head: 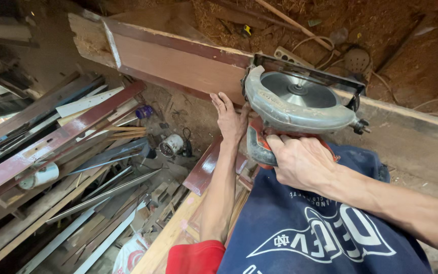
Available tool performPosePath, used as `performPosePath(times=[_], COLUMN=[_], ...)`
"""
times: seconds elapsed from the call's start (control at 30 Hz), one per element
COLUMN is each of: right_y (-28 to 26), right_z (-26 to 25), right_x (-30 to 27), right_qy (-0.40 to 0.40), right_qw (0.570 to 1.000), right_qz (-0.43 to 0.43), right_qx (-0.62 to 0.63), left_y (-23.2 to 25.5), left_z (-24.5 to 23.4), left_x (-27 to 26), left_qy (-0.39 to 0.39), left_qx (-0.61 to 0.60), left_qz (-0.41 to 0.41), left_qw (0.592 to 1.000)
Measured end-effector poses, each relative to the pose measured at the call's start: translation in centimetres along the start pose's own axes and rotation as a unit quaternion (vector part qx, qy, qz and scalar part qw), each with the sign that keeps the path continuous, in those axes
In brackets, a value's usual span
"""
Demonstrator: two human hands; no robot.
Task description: The person measures and marks a wooden plank with a tape measure and pencil, then uses a circular saw to cut the plank. The person then uses a hand planer to smooth the cut edge of the plank.
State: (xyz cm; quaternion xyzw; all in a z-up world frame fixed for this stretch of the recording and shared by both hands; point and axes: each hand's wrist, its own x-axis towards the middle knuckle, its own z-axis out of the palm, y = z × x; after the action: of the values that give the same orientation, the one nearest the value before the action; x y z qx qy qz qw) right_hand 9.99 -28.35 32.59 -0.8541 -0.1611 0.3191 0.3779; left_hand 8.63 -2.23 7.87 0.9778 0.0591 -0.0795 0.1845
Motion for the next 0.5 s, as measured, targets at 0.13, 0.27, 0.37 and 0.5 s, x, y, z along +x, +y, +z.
performPosePath(times=[0.13, 0.27, 0.37, 0.5], right_y=[-0.1, -0.2, -0.2, -0.7], right_z=[0.0, 0.3, 0.3, 0.2], right_x=[0.4, 0.8, 1.0, 1.7], right_qy=[0.005, 0.052, 0.003, 0.015], right_qw=[1.0, 0.998, 1.0, 1.0], right_qz=[-0.008, -0.042, -0.009, -0.012], right_qx=[0.014, 0.008, -0.004, -0.001], left_y=[-0.2, -0.6, -0.4, -0.4], left_z=[0.0, 0.0, 0.4, 0.6], left_x=[-0.2, -0.4, -0.5, -0.8], left_qy=[0.012, 0.022, 0.059, 0.051], left_qx=[-0.005, 0.004, -0.012, -0.017], left_qz=[0.015, 0.031, 0.058, 0.029], left_qw=[1.0, 0.999, 0.997, 0.998])
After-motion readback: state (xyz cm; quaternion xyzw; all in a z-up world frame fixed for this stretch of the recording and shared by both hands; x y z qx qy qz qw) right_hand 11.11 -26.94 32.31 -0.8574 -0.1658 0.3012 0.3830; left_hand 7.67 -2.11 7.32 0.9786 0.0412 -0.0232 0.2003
